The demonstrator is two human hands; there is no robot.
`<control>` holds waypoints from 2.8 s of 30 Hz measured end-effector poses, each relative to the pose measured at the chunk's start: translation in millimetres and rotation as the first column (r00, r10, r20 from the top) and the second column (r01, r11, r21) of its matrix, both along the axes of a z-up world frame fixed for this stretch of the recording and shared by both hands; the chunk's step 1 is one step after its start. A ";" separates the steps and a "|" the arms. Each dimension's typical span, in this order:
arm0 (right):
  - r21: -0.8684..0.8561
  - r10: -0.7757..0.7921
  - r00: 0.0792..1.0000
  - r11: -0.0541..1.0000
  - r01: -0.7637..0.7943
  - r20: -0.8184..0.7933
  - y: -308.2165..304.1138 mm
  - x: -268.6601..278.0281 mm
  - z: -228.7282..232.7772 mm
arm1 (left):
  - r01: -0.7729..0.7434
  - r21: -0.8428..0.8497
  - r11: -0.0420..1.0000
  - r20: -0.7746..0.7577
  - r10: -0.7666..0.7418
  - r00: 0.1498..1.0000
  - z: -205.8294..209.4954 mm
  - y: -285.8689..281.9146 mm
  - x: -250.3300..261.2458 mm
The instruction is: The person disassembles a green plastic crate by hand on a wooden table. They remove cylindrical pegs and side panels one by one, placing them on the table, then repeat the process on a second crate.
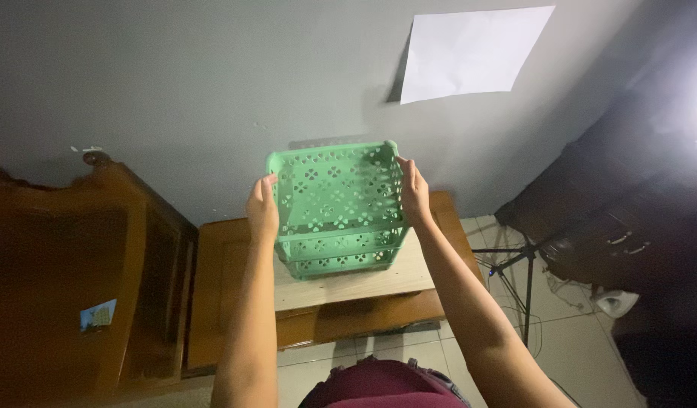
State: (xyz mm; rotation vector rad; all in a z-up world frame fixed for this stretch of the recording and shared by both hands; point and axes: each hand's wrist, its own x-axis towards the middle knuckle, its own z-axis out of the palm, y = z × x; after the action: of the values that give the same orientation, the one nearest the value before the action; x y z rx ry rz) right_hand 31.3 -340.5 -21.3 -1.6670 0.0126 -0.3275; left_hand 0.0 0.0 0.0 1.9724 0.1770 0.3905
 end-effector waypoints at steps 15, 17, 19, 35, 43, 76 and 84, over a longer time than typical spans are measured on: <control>0.084 0.037 0.999 0.996 -0.040 0.035 1.8 -3.9 5.0 | 0.006 0.005 1.000 0.085 -0.006 0.996 20.1 -2.7 -8.7; 0.093 0.047 0.998 0.994 -0.051 0.039 0.9 -1.1 2.0 | 0.008 -0.033 0.999 0.089 -0.005 0.996 19.4 -3.5 -8.8; 0.104 0.062 0.997 0.992 -0.066 0.046 -0.1 1.9 -0.4 | 0.004 -0.036 0.999 0.082 -0.001 0.997 18.5 -3.7 -8.9; 0.129 0.073 0.996 0.989 -0.078 0.044 -1.6 3.9 -4.3 | -0.020 -0.013 1.000 0.014 0.020 1.000 30.3 -7.8 -14.0; 0.130 0.063 0.998 0.989 -0.065 0.022 -0.7 0.9 0.0 | -0.011 -0.006 1.000 0.003 0.011 1.000 28.0 -6.7 -10.5; 0.092 0.047 0.999 0.995 -0.049 0.015 0.4 -1.7 4.8 | -0.075 -0.587 0.806 0.030 0.114 0.993 -27.7 31.4 3.5; -0.146 -0.102 0.986 0.982 0.122 0.135 15.9 -28.1 46.5 | -0.053 -0.386 0.921 -0.223 -0.037 0.974 -87.4 20.9 -79.9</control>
State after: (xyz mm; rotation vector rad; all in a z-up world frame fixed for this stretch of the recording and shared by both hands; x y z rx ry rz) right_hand 3.2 -324.7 25.1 -1.7989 -0.0142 -0.5311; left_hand -79.9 20.9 -87.4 1.6154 0.3795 0.1189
